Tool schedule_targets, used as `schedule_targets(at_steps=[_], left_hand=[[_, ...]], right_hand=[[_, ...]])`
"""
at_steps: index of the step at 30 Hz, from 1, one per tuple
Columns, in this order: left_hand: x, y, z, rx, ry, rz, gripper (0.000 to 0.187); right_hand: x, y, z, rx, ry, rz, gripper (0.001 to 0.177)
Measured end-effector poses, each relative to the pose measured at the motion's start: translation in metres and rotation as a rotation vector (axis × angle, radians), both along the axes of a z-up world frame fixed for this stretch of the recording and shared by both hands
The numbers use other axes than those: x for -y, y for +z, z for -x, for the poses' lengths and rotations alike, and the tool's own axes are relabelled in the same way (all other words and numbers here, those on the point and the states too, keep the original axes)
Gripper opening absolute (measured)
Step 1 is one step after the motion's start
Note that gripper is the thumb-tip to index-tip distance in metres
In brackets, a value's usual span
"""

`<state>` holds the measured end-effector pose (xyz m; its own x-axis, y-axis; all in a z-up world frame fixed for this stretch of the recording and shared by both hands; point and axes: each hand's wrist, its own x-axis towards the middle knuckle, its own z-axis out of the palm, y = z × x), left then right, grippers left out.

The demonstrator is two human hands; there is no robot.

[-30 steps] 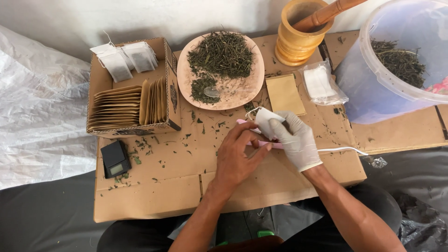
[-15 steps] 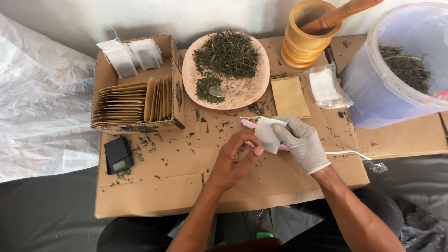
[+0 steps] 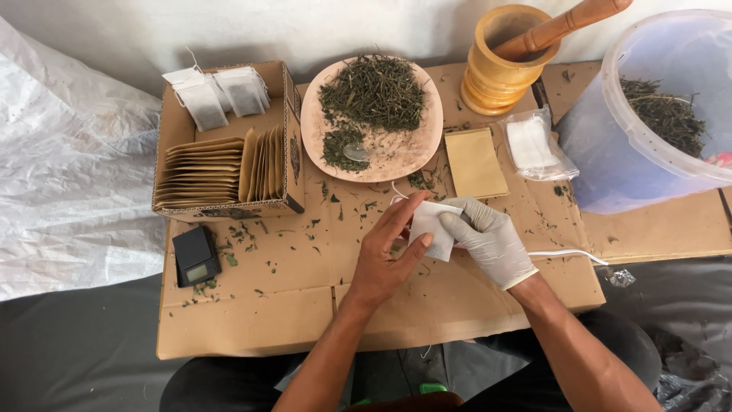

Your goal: Sealing filled tea bags using a handheld heat sealer and placing them into paper envelopes.

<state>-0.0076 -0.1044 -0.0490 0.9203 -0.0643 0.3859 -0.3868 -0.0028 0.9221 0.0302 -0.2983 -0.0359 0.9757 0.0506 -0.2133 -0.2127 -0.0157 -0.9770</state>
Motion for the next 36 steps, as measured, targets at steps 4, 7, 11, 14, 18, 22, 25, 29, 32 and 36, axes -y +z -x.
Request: schedule_targets(at_steps=[4, 7, 11, 14, 18, 22, 25, 29, 32, 36], left_hand=[[0.002, -0.002, -0.001, -0.030, -0.009, 0.063, 0.061], [0.002, -0.009, -0.005, -0.038, -0.011, 0.082, 0.063], [0.000, -0.015, -0.007, -0.078, -0.067, 0.141, 0.068], [-0.002, -0.009, -0.010, -0.068, -0.077, 0.104, 0.070], [-0.021, 0.000, -0.019, -0.008, -0.050, -0.019, 0.071], [-0.052, 0.011, -0.030, 0.091, 0.022, -0.141, 0.064], [-0.066, 0.007, -0.037, 0.133, 0.059, -0.180, 0.065], [-0.070, -0.010, -0.042, 0.159, 0.100, -0.118, 0.064], [-0.070, -0.019, -0.047, 0.161, 0.092, -0.076, 0.065], [-0.071, -0.018, -0.046, 0.155, 0.087, -0.018, 0.065]], right_hand=[[-0.002, -0.002, 0.001, 0.036, 0.012, 0.055, 0.016], [0.000, -0.004, 0.000, 0.083, 0.021, 0.107, 0.015], [-0.006, 0.004, 0.004, 0.114, 0.019, 0.135, 0.016], [-0.001, -0.005, 0.002, 0.121, 0.009, 0.170, 0.018], [0.014, -0.006, -0.002, 0.237, 0.036, 0.417, 0.031], [0.019, -0.008, -0.003, 0.317, 0.148, 0.732, 0.047], [0.024, -0.041, -0.008, 0.401, 0.329, 1.083, 0.069], [0.022, -0.055, -0.010, 0.344, 0.459, 1.317, 0.088], [0.020, -0.056, -0.014, 0.345, 0.457, 1.313, 0.088], [0.021, -0.068, -0.020, 0.376, 0.464, 1.265, 0.074]])
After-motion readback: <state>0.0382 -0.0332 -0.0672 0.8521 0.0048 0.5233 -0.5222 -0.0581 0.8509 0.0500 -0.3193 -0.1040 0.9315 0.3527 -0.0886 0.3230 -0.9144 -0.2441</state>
